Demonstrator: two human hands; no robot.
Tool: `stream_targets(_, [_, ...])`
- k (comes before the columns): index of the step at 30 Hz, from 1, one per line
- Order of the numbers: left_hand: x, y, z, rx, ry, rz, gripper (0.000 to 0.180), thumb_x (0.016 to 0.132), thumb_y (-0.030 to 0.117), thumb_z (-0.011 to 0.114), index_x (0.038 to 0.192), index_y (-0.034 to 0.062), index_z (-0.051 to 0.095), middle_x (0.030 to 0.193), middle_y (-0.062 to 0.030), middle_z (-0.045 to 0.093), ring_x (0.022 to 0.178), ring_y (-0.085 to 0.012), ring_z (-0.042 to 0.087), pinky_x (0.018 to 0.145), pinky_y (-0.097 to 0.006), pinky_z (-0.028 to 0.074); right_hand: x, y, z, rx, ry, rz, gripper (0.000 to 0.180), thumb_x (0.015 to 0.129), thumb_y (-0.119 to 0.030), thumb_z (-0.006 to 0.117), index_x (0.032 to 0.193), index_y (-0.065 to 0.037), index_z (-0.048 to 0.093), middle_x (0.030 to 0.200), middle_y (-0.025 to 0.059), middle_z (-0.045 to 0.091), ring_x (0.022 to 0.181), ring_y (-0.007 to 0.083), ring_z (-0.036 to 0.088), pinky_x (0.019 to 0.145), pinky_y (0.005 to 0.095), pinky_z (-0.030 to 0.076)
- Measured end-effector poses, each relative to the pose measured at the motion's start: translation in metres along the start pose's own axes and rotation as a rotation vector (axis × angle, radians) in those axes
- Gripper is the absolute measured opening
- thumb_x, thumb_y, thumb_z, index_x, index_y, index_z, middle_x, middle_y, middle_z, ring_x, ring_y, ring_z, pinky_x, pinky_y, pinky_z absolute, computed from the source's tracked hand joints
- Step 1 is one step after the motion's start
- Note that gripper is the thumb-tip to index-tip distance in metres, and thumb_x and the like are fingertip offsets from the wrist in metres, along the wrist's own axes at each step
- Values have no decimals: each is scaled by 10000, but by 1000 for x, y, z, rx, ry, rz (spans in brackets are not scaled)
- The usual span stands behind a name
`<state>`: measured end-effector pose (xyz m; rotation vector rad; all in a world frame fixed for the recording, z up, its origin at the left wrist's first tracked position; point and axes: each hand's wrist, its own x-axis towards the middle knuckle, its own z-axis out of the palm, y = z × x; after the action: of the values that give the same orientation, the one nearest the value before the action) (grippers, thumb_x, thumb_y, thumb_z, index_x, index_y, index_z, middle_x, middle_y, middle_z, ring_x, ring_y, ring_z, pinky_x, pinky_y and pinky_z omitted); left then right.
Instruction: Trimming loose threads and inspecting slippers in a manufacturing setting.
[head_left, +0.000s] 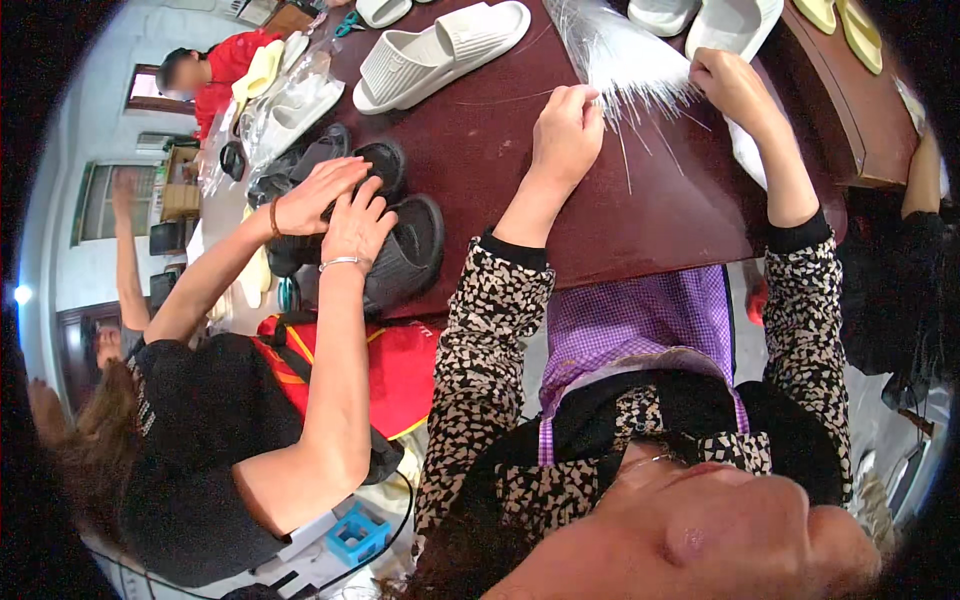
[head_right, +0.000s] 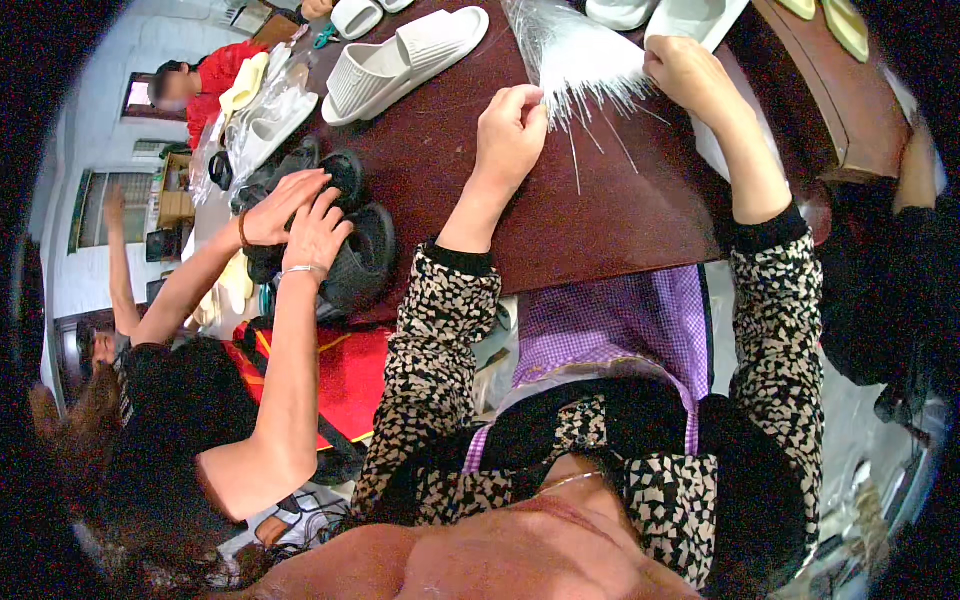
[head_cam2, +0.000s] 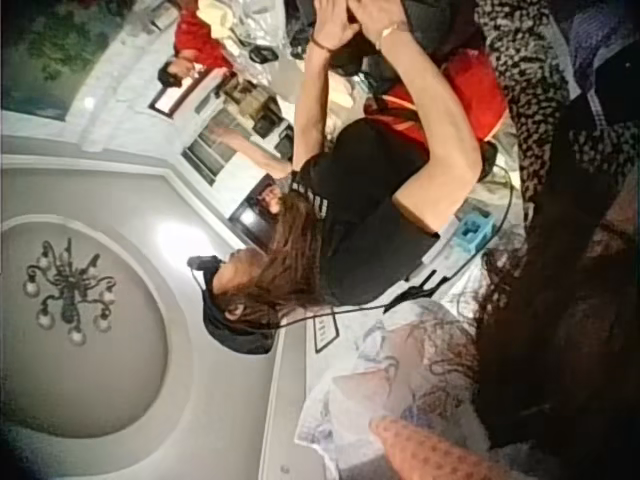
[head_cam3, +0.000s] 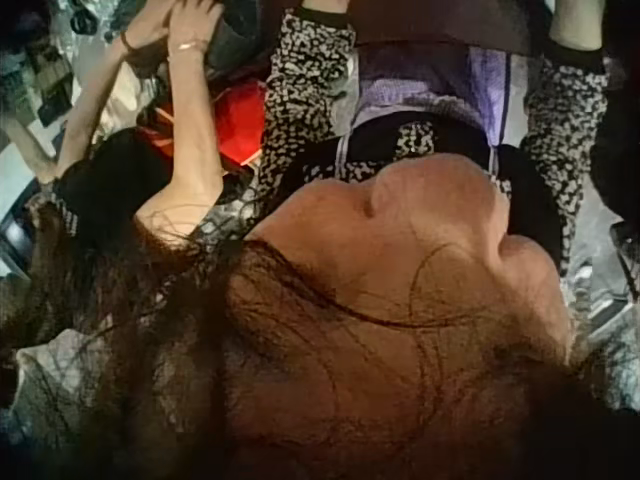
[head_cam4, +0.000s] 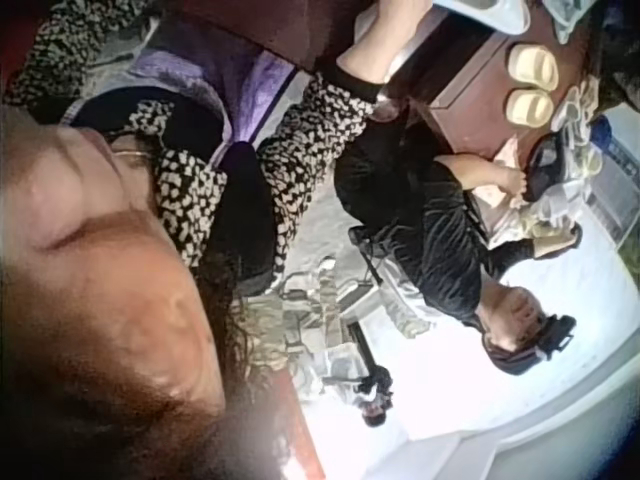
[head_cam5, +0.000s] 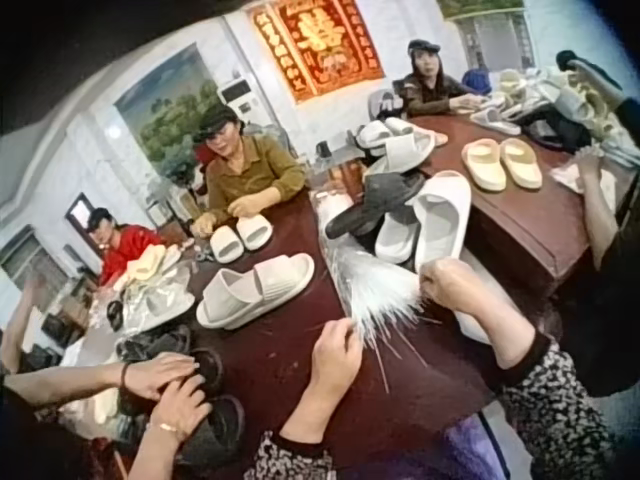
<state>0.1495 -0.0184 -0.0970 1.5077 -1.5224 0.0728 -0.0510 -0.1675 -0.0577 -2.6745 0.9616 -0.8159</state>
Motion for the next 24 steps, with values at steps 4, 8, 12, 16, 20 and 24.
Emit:
stream_targets(4, [0, 1, 2, -27, 15, -18, 137, 760, 21, 586, 895, -4, 597, 815, -132, 598, 672, -222, 603, 608, -299, 485, -3, -6, -17, 30, -117, 4, 146, 745, -111, 556, 778, 30, 577, 701, 188, 591, 690, 304, 590, 632, 378, 452])
stream_targets(8, [2, 15, 3, -74, 24, -8, 152, 751, 10, 591, 903, -1, 599, 835, -125, 606, 687, -223, 600, 606, -295, 483, -5, -15, -34, 270, -384, -47, 135, 742, -94, 546, 759, 40, 556, 627, 122, 573, 603, 183, 556, 568, 311, 435])
stream_targets(12, [13, 44, 15, -154, 81, 146, 182, 739, 53, 607, 919, 32, 594, 915, -142, 603, 757, -304, 579, 697, -383, 466, -7, -28, -49, 495, -502, -109, 138, 730, -100, 546, 733, 37, 533, 612, 54, 536, 603, 107, 497, 564, 268, 415])
stream_targets(16, [21, 51, 19, -276, -32, 196, 172, 732, 47, 615, 903, 29, 610, 893, -125, 625, 767, -291, 586, 726, -368, 462, -5, -37, -59, 670, -566, -144, 139, 727, -111, 552, 720, 23, 515, 634, 17, 516, 617, 95, 472, 575, 250, 404])
stream_targets(20, [20, 43, 12, -244, -78, 282, 158, 756, -18, 590, 904, 19, 632, 823, -103, 633, 736, -184, 609, 623, -253, 476, -2, -39, -61, 743, -612, -122, 149, 748, -131, 557, 731, 12, 517, 661, -1, 519, 637, 85, 467, 593, 233, 397])
stream_targets(24, [11, 43, 4, -360, -68, 61, 115, 788, -15, 580, 881, 15, 641, 788, -76, 642, 705, -130, 605, 639, -233, 478, 1, -33, -55, 965, -571, -22, 146, 800, -147, 551, 821, -3, 566, 720, -12, 550, 669, 76, 486, 615, 225, 406])
